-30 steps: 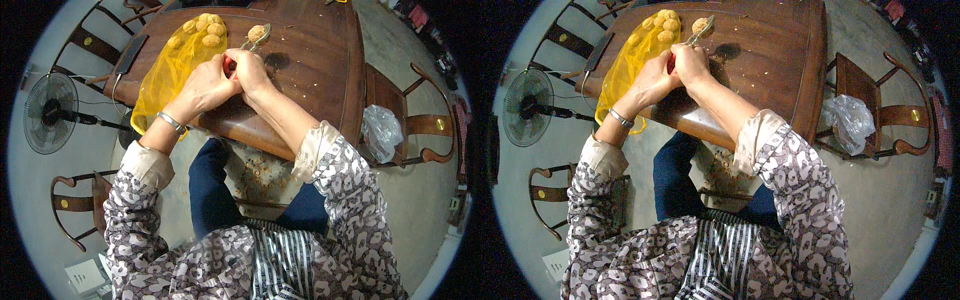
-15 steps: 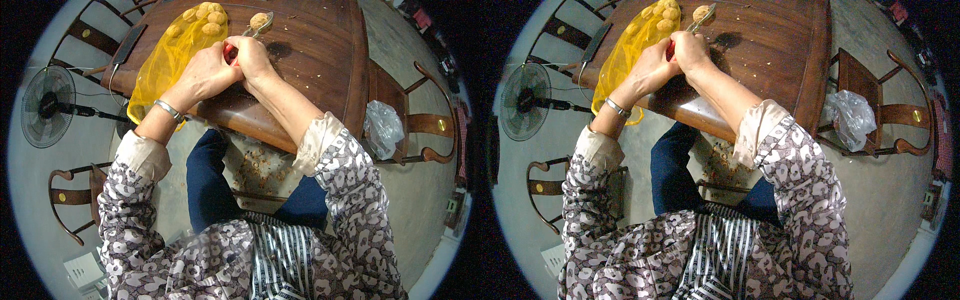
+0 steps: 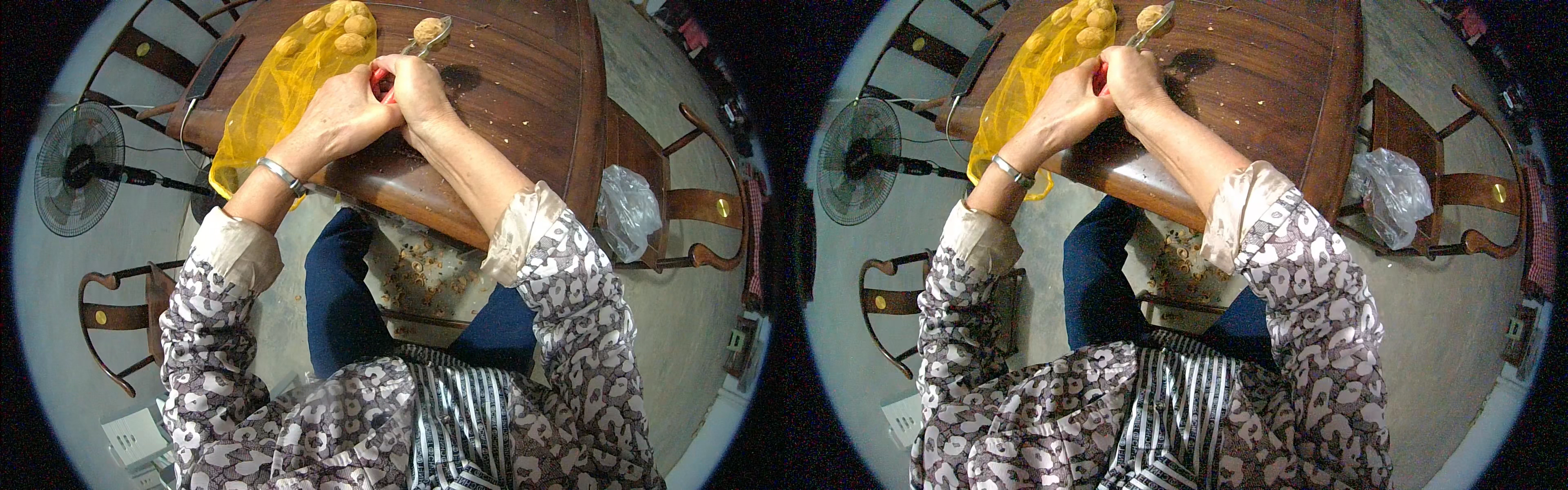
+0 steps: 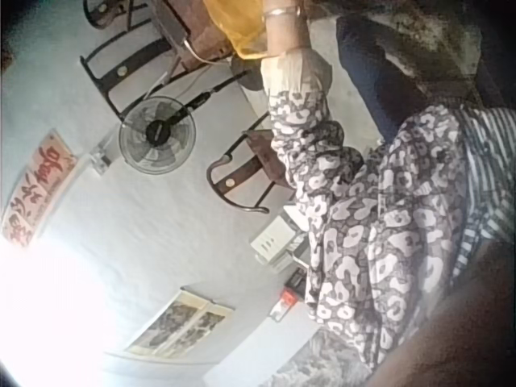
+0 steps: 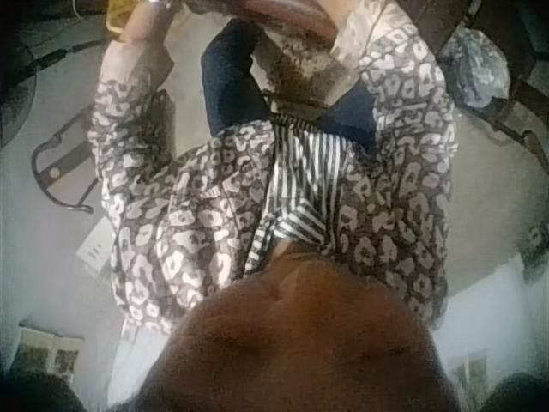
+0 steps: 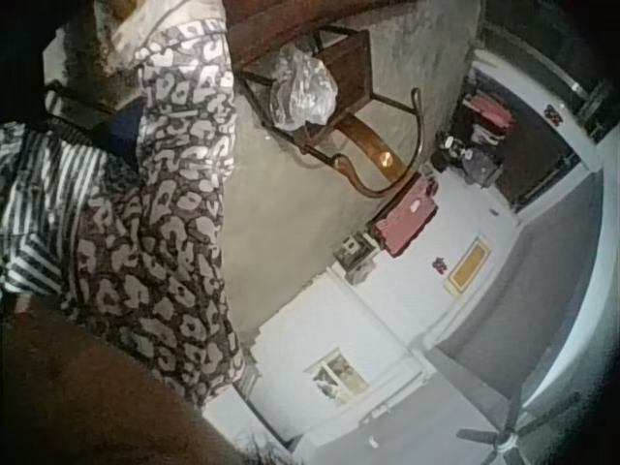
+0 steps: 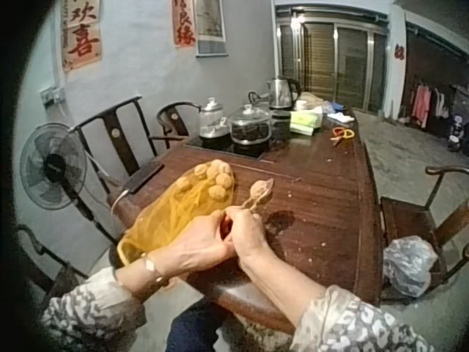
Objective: The person sits on the floor and uses a red nutcracker to crack walnuts taken from a yellow mesh bag. Shells are discarded on the table and floor, and the person removes the nutmeat from the cracked shells by hand.
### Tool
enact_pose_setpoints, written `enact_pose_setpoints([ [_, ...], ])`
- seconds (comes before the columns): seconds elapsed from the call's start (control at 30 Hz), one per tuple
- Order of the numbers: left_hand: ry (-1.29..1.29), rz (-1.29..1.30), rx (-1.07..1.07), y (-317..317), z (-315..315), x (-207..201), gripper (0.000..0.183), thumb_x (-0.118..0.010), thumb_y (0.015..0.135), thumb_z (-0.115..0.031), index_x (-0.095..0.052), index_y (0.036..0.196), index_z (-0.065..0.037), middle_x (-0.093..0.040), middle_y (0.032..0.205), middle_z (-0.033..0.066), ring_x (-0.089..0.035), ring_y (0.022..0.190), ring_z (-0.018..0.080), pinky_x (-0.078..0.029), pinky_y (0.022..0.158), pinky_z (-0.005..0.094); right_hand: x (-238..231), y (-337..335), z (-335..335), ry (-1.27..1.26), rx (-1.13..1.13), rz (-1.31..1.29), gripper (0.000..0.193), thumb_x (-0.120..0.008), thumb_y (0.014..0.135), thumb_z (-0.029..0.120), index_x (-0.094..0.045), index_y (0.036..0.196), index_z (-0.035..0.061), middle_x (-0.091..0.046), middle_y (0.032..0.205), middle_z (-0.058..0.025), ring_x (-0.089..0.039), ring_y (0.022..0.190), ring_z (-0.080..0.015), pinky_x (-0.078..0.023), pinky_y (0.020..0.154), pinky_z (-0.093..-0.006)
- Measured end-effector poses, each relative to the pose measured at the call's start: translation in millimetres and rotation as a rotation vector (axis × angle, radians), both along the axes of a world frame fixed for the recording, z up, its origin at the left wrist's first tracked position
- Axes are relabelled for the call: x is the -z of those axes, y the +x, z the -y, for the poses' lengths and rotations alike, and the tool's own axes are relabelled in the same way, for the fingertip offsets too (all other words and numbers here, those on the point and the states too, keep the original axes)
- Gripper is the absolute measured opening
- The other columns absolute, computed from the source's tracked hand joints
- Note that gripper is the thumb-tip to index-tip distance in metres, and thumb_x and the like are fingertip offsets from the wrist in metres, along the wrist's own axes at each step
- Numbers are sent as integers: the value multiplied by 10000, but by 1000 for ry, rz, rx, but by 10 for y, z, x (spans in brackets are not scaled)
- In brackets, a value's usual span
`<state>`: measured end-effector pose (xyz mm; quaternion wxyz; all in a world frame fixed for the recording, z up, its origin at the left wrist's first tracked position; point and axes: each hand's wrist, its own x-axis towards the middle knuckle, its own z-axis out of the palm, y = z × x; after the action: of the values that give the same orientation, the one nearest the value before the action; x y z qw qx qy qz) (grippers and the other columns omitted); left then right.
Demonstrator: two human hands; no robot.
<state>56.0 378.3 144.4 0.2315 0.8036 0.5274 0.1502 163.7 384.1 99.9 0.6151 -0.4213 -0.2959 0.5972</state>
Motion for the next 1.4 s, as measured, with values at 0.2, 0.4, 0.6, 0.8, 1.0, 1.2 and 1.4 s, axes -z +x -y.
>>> enact_pose_setpoints([
  [0.2, -12, -40, -8, 20, 23, -16, 515, -613, 755, -363, -574, 1050, 58, -634, 1017, 268, -618, 976, 371, -462, 880, 398, -6, 16, 6, -9, -22, 3, 194, -513, 845, 122, -596, 700, 23, -579, 660, -59, -521, 576, -139, -422, 565, -289],
  [0.4, -23, -46, -11, 29, 30, -39, 519, -615, 753, -363, -577, 1064, 51, -635, 1027, 266, -618, 986, 365, -460, 885, 397, -6, 19, -6, -23, 0, 14, 178, -519, 842, 112, -598, 709, 22, -580, 661, -58, -522, 580, -140, -422, 571, -288],
  [0.6, -21, -46, -13, 23, -3, 11, 535, -611, 755, -388, -580, 1065, 47, -635, 1030, 266, -618, 984, 366, -463, 878, 398, 10, 26, -31, -18, -7, 10, 175, -528, 842, 116, -602, 714, 21, -584, 664, -55, -522, 579, -141, -425, 574, -287],
  [0.8, -38, -67, -12, 36, 35, -59, 545, -614, 751, -394, -580, 1065, 51, -636, 1027, 267, -620, 981, 366, -465, 875, 396, -31, 23, 2, -33, -10, 1, 174, -536, 837, 121, -607, 712, 25, -586, 662, -54, -518, 574, -142, -424, 572, -286],
  [1.0, -18, -13, -19, 25, -4, 38, 544, -625, 741, -389, -580, 1059, 50, -636, 1016, 270, -625, 969, 365, -469, 867, 393, -67, 20, 41, -32, 13, 20, 180, -540, 829, 124, -605, 694, 25, -579, 649, -50, -510, 568, -135, -413, 564, -279],
  [1.2, 35, 61, -46, -19, -35, 175, 663, -599, 718, -439, -535, 1136, 72, -623, 1014, 308, -610, 983, 418, -472, 869, 440, 7, 41, -20, 42, -74, 57, 132, -533, 800, 103, -606, 716, 31, -579, 698, -36, -517, 610, -116, -410, 576, -263],
  [1.4, -113, 239, 145, -208, 86, -62, 676, -755, 693, -349, -512, 1188, 40, -629, 1085, 152, -597, 992, 218, -462, 877, 337, -124, 78, 85, 112, -114, 142, 147, -525, 815, 139, -627, 788, 38, -577, 658, -46, -548, 524, -145, -422, 502, -282],
])
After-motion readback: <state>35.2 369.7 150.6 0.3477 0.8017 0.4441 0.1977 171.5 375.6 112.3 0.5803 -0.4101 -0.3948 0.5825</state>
